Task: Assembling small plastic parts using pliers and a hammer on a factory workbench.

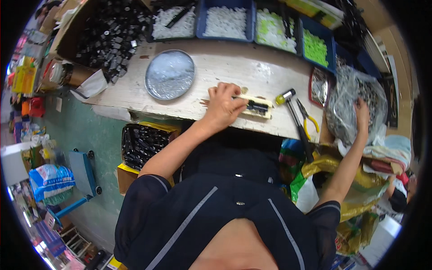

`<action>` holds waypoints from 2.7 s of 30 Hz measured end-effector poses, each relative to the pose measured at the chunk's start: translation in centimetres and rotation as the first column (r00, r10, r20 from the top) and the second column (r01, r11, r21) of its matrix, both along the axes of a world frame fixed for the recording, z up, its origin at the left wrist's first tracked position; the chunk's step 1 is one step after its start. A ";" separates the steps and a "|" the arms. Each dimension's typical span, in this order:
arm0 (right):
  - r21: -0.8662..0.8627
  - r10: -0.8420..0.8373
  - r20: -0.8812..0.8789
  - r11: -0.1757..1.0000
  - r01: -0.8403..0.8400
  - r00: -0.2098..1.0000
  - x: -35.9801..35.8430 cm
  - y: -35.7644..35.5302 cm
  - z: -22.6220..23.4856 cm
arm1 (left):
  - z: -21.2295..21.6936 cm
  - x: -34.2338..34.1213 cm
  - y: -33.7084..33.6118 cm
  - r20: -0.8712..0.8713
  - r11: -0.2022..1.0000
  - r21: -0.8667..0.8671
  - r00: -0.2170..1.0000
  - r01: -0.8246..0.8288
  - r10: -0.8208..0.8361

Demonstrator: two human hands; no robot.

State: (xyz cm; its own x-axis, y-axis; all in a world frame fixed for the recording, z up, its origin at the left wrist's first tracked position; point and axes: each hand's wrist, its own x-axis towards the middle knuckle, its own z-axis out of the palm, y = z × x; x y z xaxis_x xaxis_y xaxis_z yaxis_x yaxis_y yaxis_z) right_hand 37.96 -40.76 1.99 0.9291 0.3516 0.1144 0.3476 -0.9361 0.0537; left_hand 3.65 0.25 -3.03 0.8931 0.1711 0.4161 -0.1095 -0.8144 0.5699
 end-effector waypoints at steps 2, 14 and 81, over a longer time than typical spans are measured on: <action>-0.090 0.043 0.243 0.996 -0.022 0.969 2.0 -3.4 -3.8 | 0.9 0.2 0.1 -0.013 0.996 0.018 0.996 0.084 -0.084; -0.038 -0.105 0.273 0.992 0.120 0.956 0.1 1.1 -2.0 | 4.1 10.5 20.5 -0.035 0.809 0.220 0.824 -0.546 0.566; 0.812 -0.055 0.042 0.584 -0.003 0.998 -0.9 -1.7 -3.1 | 4.4 9.3 26.6 -0.016 0.121 -0.991 0.938 -0.061 0.345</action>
